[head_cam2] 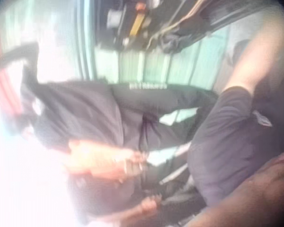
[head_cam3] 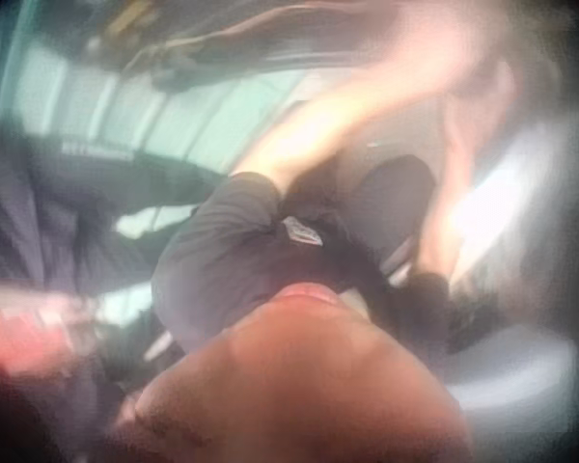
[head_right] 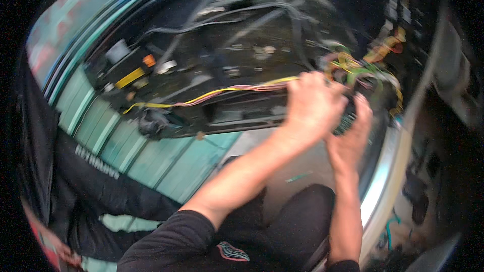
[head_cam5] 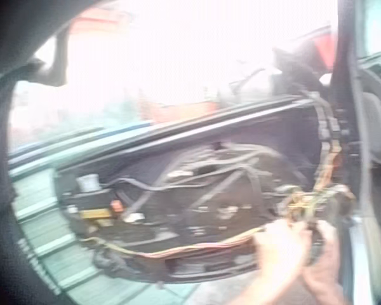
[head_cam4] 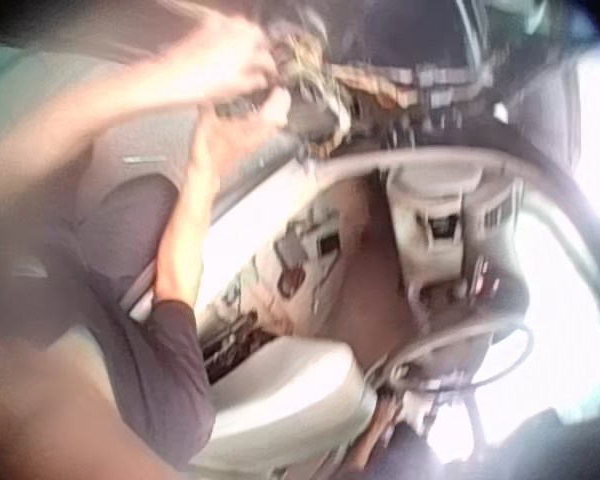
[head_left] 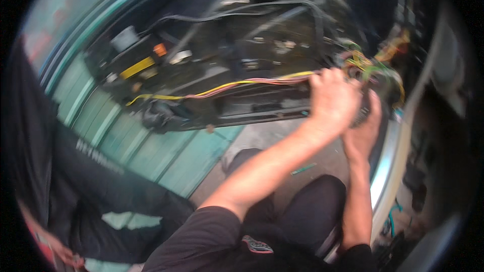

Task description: The person is working on a car's electronic control unit, disconnecting and reconnecting various wire harnesses. They use a test light to check for power on the circuit board and manipulate a gear shift lever to test functionality.

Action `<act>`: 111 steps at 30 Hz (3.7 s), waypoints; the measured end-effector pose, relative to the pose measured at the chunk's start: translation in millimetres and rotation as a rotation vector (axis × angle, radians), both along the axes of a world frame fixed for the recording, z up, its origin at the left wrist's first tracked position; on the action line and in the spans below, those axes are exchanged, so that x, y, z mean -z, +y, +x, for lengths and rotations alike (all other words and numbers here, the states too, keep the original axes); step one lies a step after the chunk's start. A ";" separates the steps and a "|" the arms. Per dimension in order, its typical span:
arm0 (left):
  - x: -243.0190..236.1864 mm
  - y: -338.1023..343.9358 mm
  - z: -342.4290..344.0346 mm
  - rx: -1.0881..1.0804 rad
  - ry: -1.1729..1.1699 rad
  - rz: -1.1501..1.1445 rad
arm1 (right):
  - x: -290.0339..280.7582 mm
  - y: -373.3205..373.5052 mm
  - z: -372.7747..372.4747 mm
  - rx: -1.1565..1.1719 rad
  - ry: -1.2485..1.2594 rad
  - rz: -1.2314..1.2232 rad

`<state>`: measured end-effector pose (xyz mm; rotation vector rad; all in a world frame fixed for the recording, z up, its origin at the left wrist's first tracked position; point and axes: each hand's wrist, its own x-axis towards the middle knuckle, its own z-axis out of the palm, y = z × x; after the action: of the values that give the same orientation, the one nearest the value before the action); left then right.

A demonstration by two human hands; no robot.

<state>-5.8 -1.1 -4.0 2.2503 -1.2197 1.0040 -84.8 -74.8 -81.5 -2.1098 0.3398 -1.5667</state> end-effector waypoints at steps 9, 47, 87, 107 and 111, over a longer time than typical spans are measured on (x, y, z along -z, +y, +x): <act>-4.2 -2.9 -6.7 0.126 0.056 -0.027 | 12.2 1.2 3.9 -0.004 0.015 -0.027; 53.0 52.8 8.8 0.449 0.594 -0.387 | 21.3 -0.9 11.7 -0.144 -0.058 0.208; -33.3 -48.7 -17.1 0.433 -0.544 0.337 | 35.8 18.6 31.2 -0.258 0.222 0.309; -23.1 -83.6 -9.1 0.781 0.265 0.096 | 22.5 11.3 10.5 -0.248 0.260 0.353; -18.9 -83.2 -5.0 0.774 0.330 0.056 | 24.7 13.9 11.0 -0.219 0.185 0.319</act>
<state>-10.8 -84.2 14.9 1.6284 -1.7454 0.2915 -73.8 -60.9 -106.3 -1.9687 0.3795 -1.1151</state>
